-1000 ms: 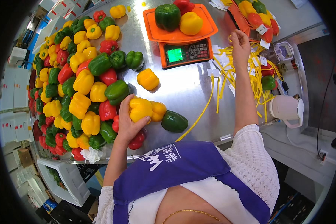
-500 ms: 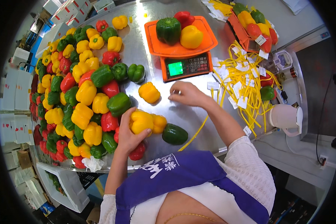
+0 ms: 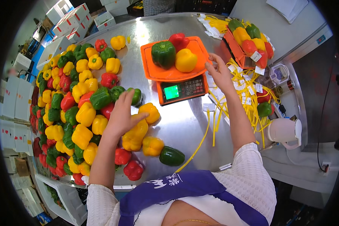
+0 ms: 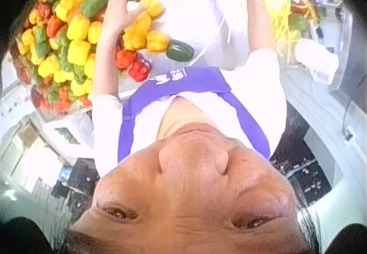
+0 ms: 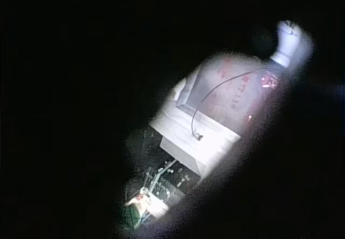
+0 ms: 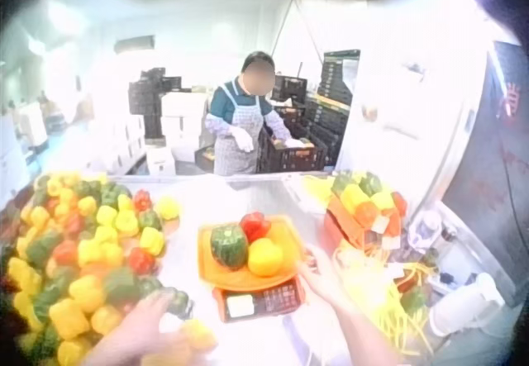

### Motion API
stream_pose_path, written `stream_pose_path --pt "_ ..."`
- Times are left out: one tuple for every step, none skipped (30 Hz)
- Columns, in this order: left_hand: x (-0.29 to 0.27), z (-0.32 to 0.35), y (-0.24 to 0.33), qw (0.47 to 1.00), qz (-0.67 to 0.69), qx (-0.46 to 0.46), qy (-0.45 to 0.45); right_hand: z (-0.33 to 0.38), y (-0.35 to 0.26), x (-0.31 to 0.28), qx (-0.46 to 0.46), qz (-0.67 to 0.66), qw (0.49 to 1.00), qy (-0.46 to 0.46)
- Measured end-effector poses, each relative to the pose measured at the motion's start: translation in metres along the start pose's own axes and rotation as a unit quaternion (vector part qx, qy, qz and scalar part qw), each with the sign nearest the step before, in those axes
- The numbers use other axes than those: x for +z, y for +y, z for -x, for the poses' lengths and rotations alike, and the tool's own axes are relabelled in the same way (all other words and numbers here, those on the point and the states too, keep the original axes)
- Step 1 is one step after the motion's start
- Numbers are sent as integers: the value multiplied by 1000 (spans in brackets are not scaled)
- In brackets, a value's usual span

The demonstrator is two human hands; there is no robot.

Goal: The person sorts bell peppers by color from a large pile on a metal table. They pick individual peppers, place them on a digital scale, and then move them to a nearby area. The process is repeated continuously with red, yellow, green, and orange peppers.

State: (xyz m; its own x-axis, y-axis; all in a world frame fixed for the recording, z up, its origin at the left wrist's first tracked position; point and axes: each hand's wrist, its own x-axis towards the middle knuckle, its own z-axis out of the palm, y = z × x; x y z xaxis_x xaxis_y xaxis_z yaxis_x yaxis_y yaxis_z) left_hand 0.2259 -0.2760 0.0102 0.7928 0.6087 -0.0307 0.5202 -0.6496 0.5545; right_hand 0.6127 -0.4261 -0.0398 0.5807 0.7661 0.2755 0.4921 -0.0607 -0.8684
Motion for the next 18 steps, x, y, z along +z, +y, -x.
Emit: stream_pose_path --pt "0 -22 5 997 76 -10 20 -12 1 0 13 -10 1000 3" --pt "-2 -41 11 987 151 -21 42 -25 -4 5 25 -23 999 3" --pt "-2 -62 13 984 167 -35 51 -36 -8 10 36 -35 999 3" --pt "2 -85 14 980 183 -47 58 -46 -6 16 31 -38 999 0" --pt "5 -105 16 976 198 -58 67 -56 -3 23 24 -41 999 -3" --pt "8 -120 21 972 222 -54 62 -66 -1 29 18 -45 999 -5" --pt "14 -137 26 967 246 -49 54 -72 2 33 30 -35 999 -7" --pt "19 -148 27 961 268 -47 51 -77 -1 39 29 -43 999 -10" --pt "35 -163 17 974 210 3 86 -81 -6 45 28 -51 998 -14" --pt "43 -172 18 975 201 10 91 -85 -8 48 29 -59 998 -16" --pt "51 -176 22 976 194 15 96 -88 -13 49 49 -76 995 -37" --pt "57 -178 26 977 187 20 100 -91 -11 55 52 -105 992 -42" --pt "59 -179 35 977 178 28 117 -94 -7 60 56 -133 989 -42" --pt "58 -178 40 973 195 29 123 -97 -7 67 57 -162 984 -45" --pt "59 -178 45 968 212 29 129 -101 -8 70 58 -192 979 -49" --pt "60 -179 45 963 232 26 135 -105 -6 71 58 -206 975 -62" --pt "67 -185 41 964 215 24 154 -108 -5 72 58 -220 971 -75" --pt "69 -191 42 968 190 1 161 -111 -4 73 58 -234 967 -88"
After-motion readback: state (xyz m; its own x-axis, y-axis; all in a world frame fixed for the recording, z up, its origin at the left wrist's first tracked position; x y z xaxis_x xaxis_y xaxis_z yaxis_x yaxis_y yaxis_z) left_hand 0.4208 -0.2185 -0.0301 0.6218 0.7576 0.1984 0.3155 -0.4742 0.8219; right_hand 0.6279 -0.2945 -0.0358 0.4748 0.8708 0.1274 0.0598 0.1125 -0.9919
